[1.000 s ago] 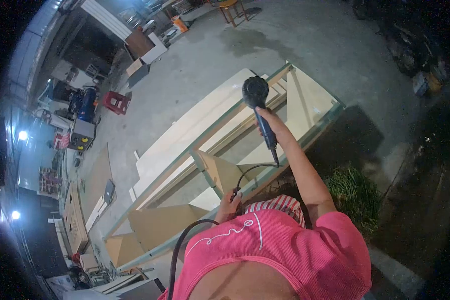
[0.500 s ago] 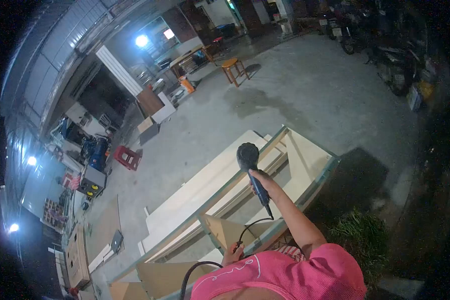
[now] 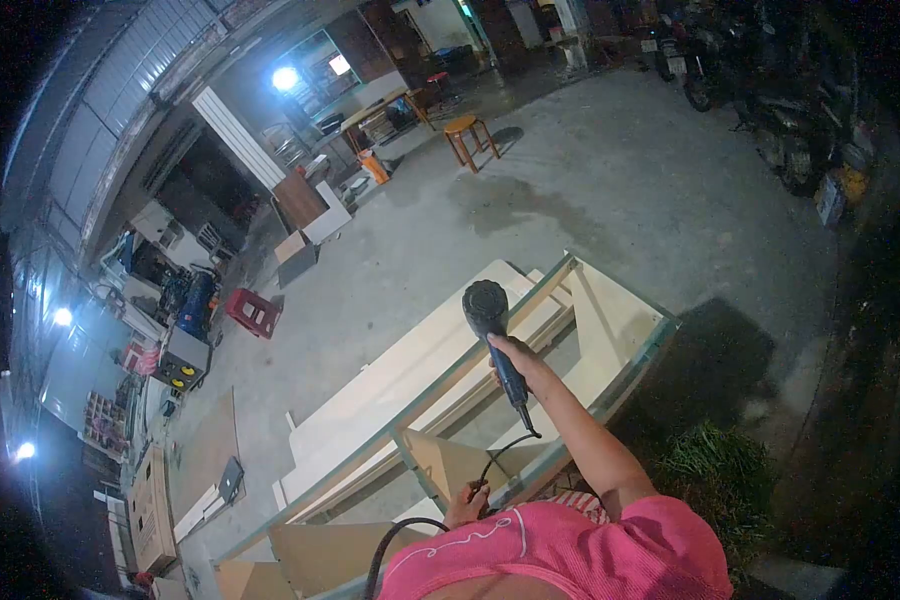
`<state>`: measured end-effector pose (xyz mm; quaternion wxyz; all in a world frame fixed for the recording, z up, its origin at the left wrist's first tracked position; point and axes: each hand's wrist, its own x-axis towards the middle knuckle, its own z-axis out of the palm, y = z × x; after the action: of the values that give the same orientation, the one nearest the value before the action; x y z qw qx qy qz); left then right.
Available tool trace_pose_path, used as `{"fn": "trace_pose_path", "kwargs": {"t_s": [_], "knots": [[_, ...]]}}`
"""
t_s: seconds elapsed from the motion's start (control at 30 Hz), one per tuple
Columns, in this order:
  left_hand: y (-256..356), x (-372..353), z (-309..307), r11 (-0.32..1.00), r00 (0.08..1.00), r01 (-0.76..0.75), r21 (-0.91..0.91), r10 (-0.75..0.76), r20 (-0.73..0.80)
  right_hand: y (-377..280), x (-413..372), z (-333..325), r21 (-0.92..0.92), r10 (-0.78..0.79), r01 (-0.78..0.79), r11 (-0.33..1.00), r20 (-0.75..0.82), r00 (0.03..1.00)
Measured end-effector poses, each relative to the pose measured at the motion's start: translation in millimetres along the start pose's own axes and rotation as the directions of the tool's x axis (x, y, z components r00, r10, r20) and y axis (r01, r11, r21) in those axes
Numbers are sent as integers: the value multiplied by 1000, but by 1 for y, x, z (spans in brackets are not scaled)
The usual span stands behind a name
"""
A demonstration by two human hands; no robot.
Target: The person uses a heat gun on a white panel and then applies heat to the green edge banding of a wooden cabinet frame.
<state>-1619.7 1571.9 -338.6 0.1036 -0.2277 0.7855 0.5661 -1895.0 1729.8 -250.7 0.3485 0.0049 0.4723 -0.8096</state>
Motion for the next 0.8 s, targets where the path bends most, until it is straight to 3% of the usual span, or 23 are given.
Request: {"fn": "trace_pose_path", "kwargs": {"t_s": [0.17, 0.23, 0.33, 0.5, 0.57, 0.8], "knots": [[7, -3, 2, 998, 999, -29, -61, 28, -21, 1, 10, 3, -18, -41, 40, 999, -37, 998], [12, -3, 2, 985, 998, 55, -161, -53, 18, -3, 6, 7, -14, -45, 44, 999, -51, 998], [8, 0, -3, 990, 998, -17, -142, 26, 64, -6, 9, 9, -6, -30, 30, 1000, -55, 998], [29, -11, -9, 994, 999, -5, -111, 10, 43, -5, 13, 8, 31, 15, -13, 999, -55, 998], [30, -15, -12, 994, 999, 13, -106, -8, 40, -7, 9, 10, 18, -55, 56, 998, -81, 995], [23, -24, -23, 969, 999, 6, -247, 6, 44, -10, -3, 17, 70, -37, 44, 997, -94, 995]]}}
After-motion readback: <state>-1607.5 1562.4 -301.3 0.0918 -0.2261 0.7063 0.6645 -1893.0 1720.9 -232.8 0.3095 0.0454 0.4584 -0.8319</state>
